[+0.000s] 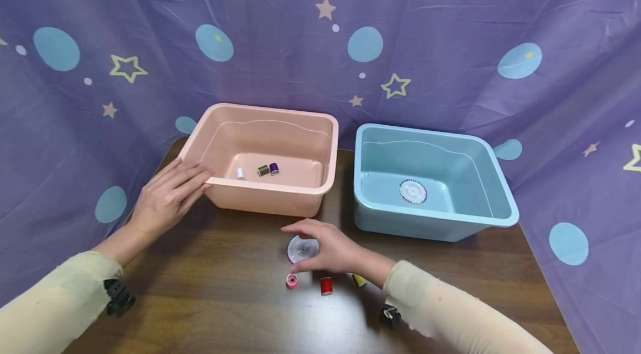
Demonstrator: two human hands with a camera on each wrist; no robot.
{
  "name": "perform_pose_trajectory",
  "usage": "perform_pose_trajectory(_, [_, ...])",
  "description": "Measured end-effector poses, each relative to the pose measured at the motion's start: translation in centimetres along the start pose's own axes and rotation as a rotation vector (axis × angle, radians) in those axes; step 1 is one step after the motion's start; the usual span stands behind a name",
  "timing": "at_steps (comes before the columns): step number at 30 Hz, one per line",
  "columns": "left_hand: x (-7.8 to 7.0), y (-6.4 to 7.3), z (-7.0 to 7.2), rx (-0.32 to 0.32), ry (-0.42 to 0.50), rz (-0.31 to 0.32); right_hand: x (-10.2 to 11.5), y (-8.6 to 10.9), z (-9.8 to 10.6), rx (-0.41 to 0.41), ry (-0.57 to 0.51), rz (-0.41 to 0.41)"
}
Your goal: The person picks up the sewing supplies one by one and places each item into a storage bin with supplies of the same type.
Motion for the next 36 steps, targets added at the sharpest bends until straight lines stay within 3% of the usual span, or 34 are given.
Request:
perform_pose_trajectory(13, [-0.1, 0.0, 0.1, 0.004, -0.014, -0.003, -1.4, 1.4, -2.3, -0.058, 0.029, 0.031])
perform_pose_trajectory(22, [-0.1, -0.1, 0.0, 0.0, -0.019, -0.011, -2.4, 1.7, -3.8, -0.014, -0.007, -0.005])
perform_pose_trajectory(36, [-0.2, -0.1, 0.1, -0.012, -0.014, -0.015, -2.7, 1.9, -5.3, 0.003, -0.005, 0.065])
Point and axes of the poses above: each hand's wrist, its own y-axis away from the middle knuckle, its own z-axis out of the back of the hand, x = y × z, the point moved 9 cm from there along -y, towards the middle knuckle, and after that the axes turned 4 degrees about -z, right-handed, at the moved point
